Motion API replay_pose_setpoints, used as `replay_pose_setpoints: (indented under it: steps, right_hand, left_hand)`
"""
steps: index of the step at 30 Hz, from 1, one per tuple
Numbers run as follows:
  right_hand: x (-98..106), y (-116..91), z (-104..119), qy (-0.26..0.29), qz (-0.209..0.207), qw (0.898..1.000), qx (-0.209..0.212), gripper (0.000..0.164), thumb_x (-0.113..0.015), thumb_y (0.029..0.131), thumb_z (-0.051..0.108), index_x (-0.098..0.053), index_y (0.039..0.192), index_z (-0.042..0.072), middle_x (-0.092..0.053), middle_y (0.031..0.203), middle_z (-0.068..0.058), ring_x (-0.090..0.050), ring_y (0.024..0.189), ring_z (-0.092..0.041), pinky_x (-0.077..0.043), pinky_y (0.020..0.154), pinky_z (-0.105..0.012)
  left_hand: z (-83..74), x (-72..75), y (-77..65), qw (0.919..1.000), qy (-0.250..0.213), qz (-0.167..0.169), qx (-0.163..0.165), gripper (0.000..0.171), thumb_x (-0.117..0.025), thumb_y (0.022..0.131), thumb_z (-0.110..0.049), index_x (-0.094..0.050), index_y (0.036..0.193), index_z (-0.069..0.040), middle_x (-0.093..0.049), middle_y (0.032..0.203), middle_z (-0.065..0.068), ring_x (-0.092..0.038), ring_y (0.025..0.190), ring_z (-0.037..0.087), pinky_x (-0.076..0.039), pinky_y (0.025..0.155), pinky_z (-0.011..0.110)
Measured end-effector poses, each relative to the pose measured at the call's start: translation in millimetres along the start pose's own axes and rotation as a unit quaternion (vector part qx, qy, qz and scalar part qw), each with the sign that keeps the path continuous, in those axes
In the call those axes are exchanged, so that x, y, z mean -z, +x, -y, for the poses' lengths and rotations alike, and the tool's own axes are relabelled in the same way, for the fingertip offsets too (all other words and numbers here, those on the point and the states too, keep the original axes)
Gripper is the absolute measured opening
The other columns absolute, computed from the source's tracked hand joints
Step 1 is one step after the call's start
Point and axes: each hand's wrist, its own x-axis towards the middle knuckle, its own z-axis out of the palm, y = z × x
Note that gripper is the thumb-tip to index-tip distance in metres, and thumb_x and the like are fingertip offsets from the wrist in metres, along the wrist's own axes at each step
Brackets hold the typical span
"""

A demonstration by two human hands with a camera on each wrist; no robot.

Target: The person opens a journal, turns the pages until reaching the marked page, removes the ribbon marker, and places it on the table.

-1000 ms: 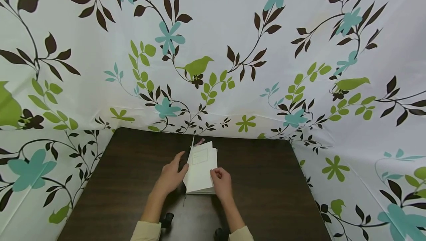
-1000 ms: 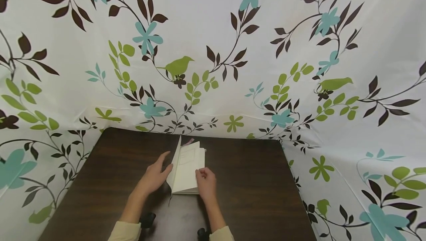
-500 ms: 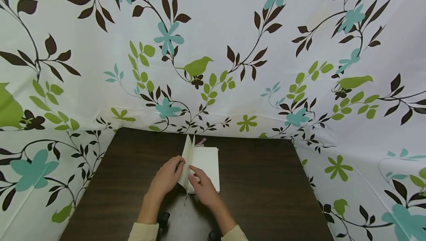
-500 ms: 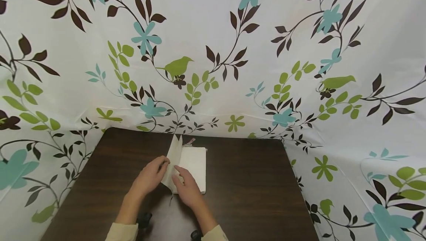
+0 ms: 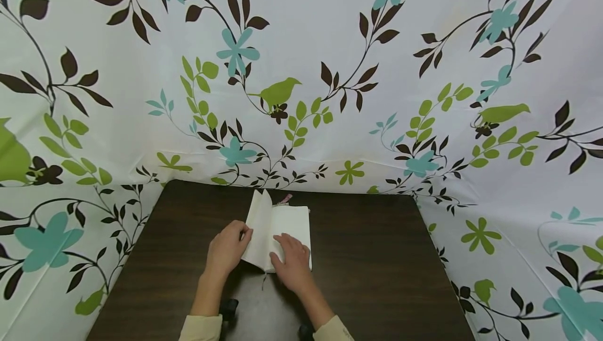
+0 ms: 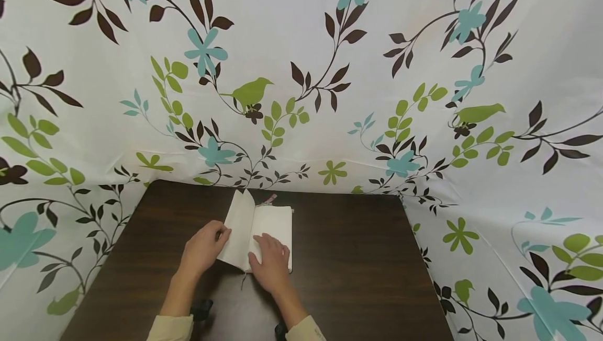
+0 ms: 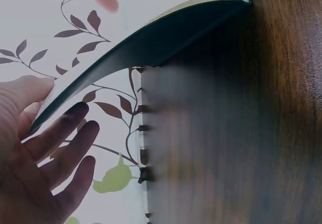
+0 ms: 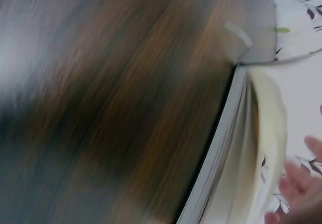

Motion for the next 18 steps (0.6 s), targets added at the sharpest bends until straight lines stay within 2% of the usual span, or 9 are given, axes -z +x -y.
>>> replay_pose_setpoints:
  steps: [2,4,8,10,14,18]
  right_hand:
    - [1.4,1.3,-5.5,-0.012,-0.036,0.998,-0.039,0.044,-0.072,0.100,0.030,-0.067,0.141,0.015,-0.062,0.150,-0.015,-0.056,0.138,-0.038,-0.037,0.102,-0.064]
    - [2.4,1.8,-11.2,-0.011,-0.058,0.995,-0.084,0.053,-0.073,0.098,0.031,-0.063,0.146,0.010,-0.057,0.155,-0.020,-0.053,0.140,-0.041,-0.035,0.103,-0.064]
    - [4.3,1.2,-20.0,0.008,-0.061,0.984,-0.169,0.075,-0.073,0.098,0.038,-0.048,0.159,0.001,-0.049,0.161,-0.025,-0.048,0.143,-0.045,-0.029,0.105,-0.066]
    - [4.0,0.5,-23.0,0.016,-0.059,0.979,-0.197,0.079,-0.072,0.099,0.040,-0.044,0.161,-0.001,-0.048,0.163,-0.024,-0.047,0.144,-0.046,-0.027,0.106,-0.066]
    - [3.0,-0.2,-26.3,0.021,-0.075,0.975,-0.209,0.064,-0.072,0.098,0.039,-0.058,0.150,0.005,-0.055,0.157,-0.021,-0.050,0.140,-0.044,-0.027,0.102,-0.065]
    - [5.3,1.3,-24.8,0.039,-0.097,0.971,-0.213,0.046,-0.075,0.097,0.034,-0.067,0.138,0.014,-0.062,0.150,-0.014,-0.054,0.135,-0.039,-0.029,0.097,-0.061]
  left_hand:
    - [1.1,-0.9,-0.2,1.0000,-0.001,0.000,0.004,0.015,-0.072,0.104,-0.028,-0.073,0.095,-0.016,-0.076,0.112,0.005,-0.070,0.086,0.026,-0.055,0.073,0.052]
    - [2.4,-1.8,-0.4,0.9999,-0.002,0.004,0.009,0.017,-0.073,0.104,-0.029,-0.071,0.093,-0.017,-0.075,0.113,0.005,-0.069,0.087,0.025,-0.054,0.072,0.051]
    - [4.8,-2.8,-0.1,0.9996,-0.012,0.012,0.021,0.019,-0.073,0.104,-0.031,-0.070,0.091,-0.017,-0.075,0.117,0.007,-0.072,0.100,0.029,-0.055,0.075,0.053]
    - [5.6,-2.7,0.2,0.9993,-0.021,0.016,0.027,0.021,-0.073,0.104,-0.031,-0.069,0.090,-0.017,-0.075,0.118,0.008,-0.072,0.104,0.031,-0.055,0.076,0.055]
    - [8.2,-4.2,0.3,0.9985,-0.032,0.018,0.040,0.021,-0.072,0.105,-0.033,-0.068,0.091,-0.017,-0.074,0.118,0.008,-0.072,0.104,0.031,-0.054,0.076,0.055]
    - [12.0,-8.3,-0.9,0.9974,-0.047,0.025,0.049,0.019,-0.071,0.106,-0.033,-0.064,0.104,-0.015,-0.073,0.110,0.009,-0.064,0.082,0.027,-0.047,0.065,0.045]
